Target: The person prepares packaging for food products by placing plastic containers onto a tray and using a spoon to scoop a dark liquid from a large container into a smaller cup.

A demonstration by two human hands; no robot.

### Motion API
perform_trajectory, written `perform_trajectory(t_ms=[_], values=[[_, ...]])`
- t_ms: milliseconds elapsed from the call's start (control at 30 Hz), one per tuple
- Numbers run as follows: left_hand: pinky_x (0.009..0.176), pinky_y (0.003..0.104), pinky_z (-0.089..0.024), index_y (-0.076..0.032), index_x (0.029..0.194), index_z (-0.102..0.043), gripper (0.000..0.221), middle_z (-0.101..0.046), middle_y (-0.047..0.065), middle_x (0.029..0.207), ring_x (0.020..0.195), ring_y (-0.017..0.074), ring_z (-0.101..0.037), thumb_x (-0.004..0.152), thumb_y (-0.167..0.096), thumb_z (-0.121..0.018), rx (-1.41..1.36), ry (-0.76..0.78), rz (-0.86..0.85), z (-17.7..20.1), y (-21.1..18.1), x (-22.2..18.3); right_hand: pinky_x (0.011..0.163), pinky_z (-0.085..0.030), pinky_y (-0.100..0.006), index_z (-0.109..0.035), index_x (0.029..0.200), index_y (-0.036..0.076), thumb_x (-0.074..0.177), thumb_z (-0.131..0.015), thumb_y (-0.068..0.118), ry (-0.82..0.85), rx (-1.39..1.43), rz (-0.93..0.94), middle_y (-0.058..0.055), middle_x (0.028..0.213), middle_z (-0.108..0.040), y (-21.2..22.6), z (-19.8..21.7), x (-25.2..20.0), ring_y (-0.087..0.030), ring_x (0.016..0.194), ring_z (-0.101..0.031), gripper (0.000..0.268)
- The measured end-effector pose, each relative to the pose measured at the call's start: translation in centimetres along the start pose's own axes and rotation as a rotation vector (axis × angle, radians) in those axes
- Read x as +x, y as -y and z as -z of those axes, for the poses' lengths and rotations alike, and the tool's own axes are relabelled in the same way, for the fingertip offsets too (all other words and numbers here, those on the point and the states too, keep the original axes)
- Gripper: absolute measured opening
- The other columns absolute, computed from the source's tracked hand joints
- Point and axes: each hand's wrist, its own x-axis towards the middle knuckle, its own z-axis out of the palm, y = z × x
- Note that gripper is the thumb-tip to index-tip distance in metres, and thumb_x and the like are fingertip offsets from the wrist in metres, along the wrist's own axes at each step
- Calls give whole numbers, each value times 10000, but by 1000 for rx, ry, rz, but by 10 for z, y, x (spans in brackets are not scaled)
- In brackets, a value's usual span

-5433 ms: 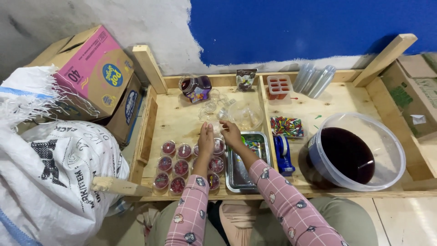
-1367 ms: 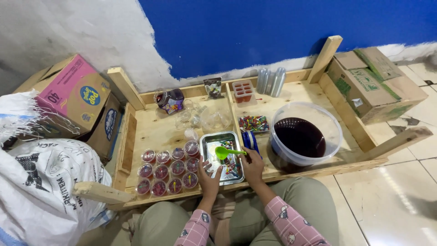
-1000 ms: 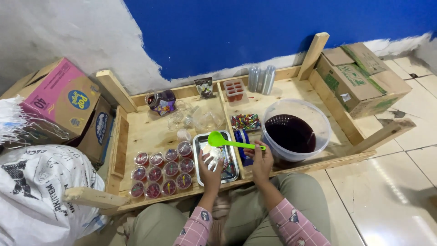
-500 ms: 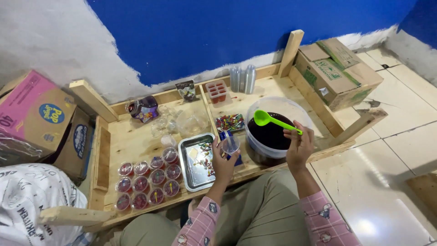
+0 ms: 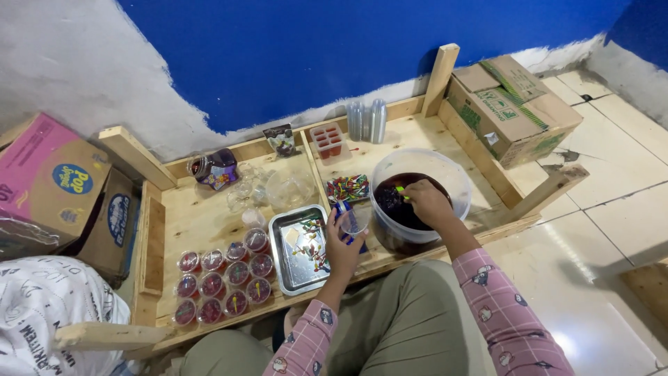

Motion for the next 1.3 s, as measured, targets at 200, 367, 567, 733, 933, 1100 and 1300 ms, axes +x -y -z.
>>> perform_trajectory(t_ms=[200, 367, 567, 733, 933, 1100, 1300], values=[[1079, 436, -516, -144, 1568, -312, 990, -548, 139, 1475, 1335, 393, -529, 750, -164, -867, 10, -8, 8, 4, -4, -1, 990, -543, -371, -800, 1119, 104, 846, -724, 54, 341, 66, -241, -102, 1150, -769, -27, -47, 0, -299, 1131, -674, 288], [1078, 448, -515, -145, 1571, -305, 985, -558, 130, 1466, 1330, 397, -533, 758, -160, -863, 3, 4, 6, 5, 3, -1, 942, -554, -393, -817, 1045, 151, 897, -682, 228, 347, 122, -303, -87, 1027, -791, -42, -53, -2, -305, 1042, -713, 214], [1074, 444, -523, -148, 1568, -305, 974, -560, 111, 1469, 1327, 393, -537, 768, -163, -859, 16, 6, 25, 8, 7, -4, 836, -575, -406, -819, 947, 192, 931, -653, 310, 275, 272, -356, -63, 825, -794, -31, -41, -4, -301, 900, -742, 204], [1067, 466, -525, -130, 1570, -305, 942, -558, 120, 1469, 1330, 417, -524, 795, -156, -838, 15, 3, 21, 12, 9, -3, 823, -608, -405, -782, 1132, 59, 954, -692, 121, -74, 608, -398, -192, 1023, -763, -17, -29, -4, -338, 974, -714, 209], [1057, 475, -524, -140, 1574, -304, 976, -563, 112, 1467, 1326, 411, -529, 779, -207, -866, 22, -6, 15, 14, 25, 2, 932, -563, -373, -800, 1085, 143, 950, -722, 189, -301, 173, -74, -103, 1033, -745, -28, -41, -6, -290, 1023, -689, 162], [1046, 481, -515, -133, 1574, -303, 1001, -558, 132, 1469, 1332, 426, -520, 757, -193, -879, -39, -8, -1, 15, 35, 5, 1049, -510, -431, -750, 1212, 102, 957, -649, 168, 196, 177, -291, -145, 1236, -720, -18, -34, -1, -333, 1193, -642, 283], [1031, 480, -520, -126, 1561, -328, 970, -568, 148, 1456, 1325, 432, -528, 765, -193, -878, -44, -15, -11, 16, 28, 1, 962, -553, -413, -782, 1132, 118, 975, -658, 257, 279, 201, -387, -117, 1084, -771, -34, -47, -2, -312, 1080, -703, 244]])
